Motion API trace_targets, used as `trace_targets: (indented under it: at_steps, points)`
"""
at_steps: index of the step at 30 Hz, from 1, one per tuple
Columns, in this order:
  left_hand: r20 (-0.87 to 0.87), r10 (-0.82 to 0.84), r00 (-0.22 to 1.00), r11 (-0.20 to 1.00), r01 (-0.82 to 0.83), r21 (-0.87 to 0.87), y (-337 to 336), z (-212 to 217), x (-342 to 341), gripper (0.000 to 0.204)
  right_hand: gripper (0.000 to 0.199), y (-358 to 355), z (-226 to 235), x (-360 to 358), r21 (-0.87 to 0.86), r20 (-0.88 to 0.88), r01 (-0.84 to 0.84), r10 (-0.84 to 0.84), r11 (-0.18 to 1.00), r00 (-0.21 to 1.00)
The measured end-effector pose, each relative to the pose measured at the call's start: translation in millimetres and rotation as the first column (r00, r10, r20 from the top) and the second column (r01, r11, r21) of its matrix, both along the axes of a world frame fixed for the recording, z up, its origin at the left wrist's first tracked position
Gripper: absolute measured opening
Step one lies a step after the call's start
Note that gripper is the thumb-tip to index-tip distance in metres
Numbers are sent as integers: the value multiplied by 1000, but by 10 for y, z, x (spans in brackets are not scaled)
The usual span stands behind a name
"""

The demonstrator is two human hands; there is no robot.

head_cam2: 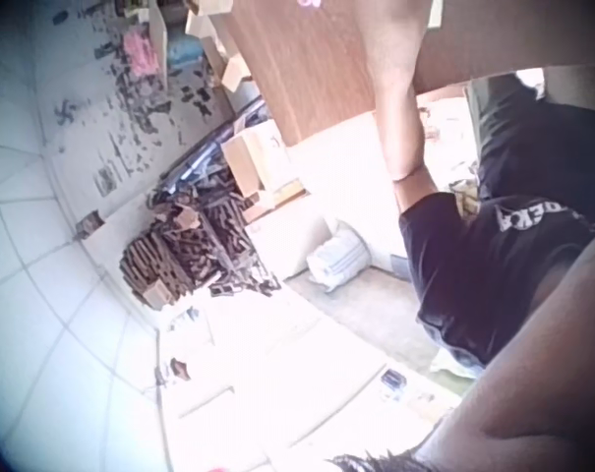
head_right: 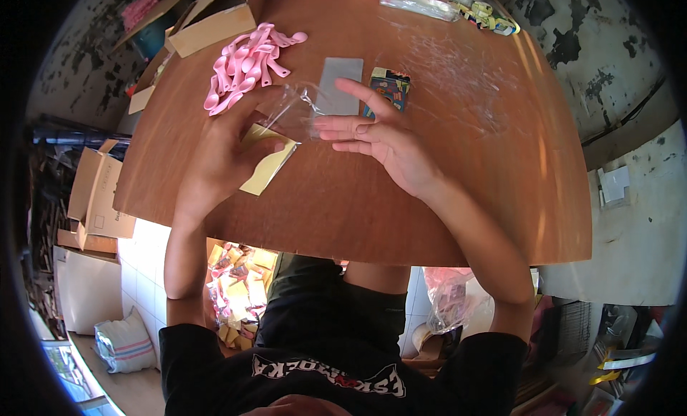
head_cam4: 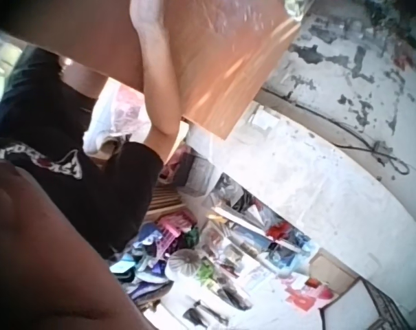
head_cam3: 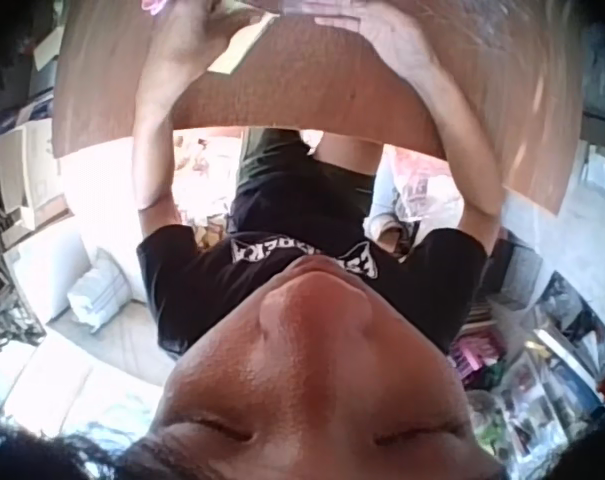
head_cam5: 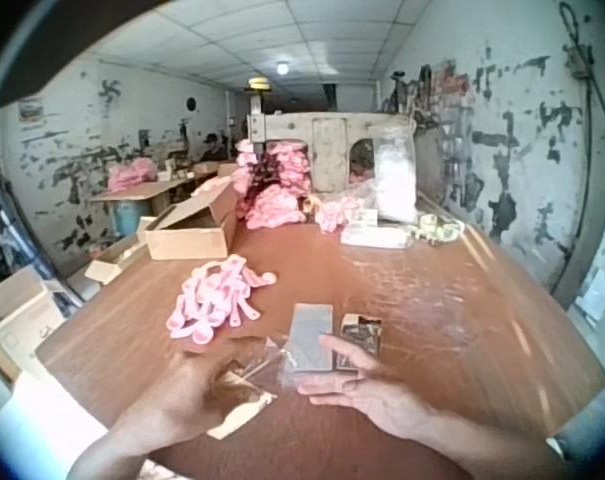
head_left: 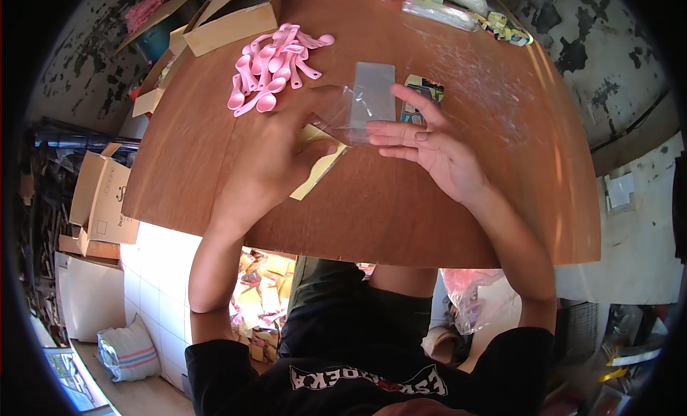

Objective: The person repeatedly places a yellow sticky note and a pink plastic spoon into small clear plastic bags on a wooden table. The person seals each bag and sets it aside, continuing the same sequence throughout the clip.

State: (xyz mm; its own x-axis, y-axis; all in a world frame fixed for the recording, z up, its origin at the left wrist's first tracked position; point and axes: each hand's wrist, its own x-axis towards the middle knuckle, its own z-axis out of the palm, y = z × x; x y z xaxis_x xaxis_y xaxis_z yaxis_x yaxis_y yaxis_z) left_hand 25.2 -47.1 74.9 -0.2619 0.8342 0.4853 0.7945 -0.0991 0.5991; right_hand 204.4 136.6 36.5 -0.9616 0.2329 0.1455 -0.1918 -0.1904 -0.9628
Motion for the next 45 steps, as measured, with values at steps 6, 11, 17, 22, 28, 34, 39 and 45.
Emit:
trace_targets:
  at_steps: [6, 11, 17, 22, 28, 34, 39, 45]
  points:
    - [133, 157, 979, 976, -133, -174, -313, -60, -73, 57, 70, 30, -138, -14, -210, -70, -108, 95, 972, 993]
    - [197, 149, 969, 980, -118, -160, -513, -118, -119, 56, 71, -51, -139, -62, -146, -32, -55, 51, 988, 998]
    - [264, 121, 957, 992, -108, -67, -618, -255, -176, 53, 66, -48, -186, -102, -110, 23, 16, -13, 994, 1000]
    - [327, 140, 935, 987, -106, -120, -722, -237, -194, 55, 61, 4, -213, -121, -30, 116, 132, -128, 991, 985]
    - [418, 121, 900, 992, -125, -19, -853, -311, -205, 57, 63, 95, -231, -372, -10, 67, 129, -128, 992, 990]
    - [504, 122, 855, 992, -122, -33, -1074, -295, -314, 59, 54, 57, -126, -818, 51, 88, -22, 17, 998, 996]
    - [563, 102, 820, 990, -141, 25, -1202, -358, -391, 59, 37, 261, -139, -1313, 346, 241, 18, -107, 938, 965]
    - [601, 72, 796, 990, -129, 53, -1295, -463, -492, 60, 39, 512, -29, -1859, 489, 230, 167, -311, 856, 922]
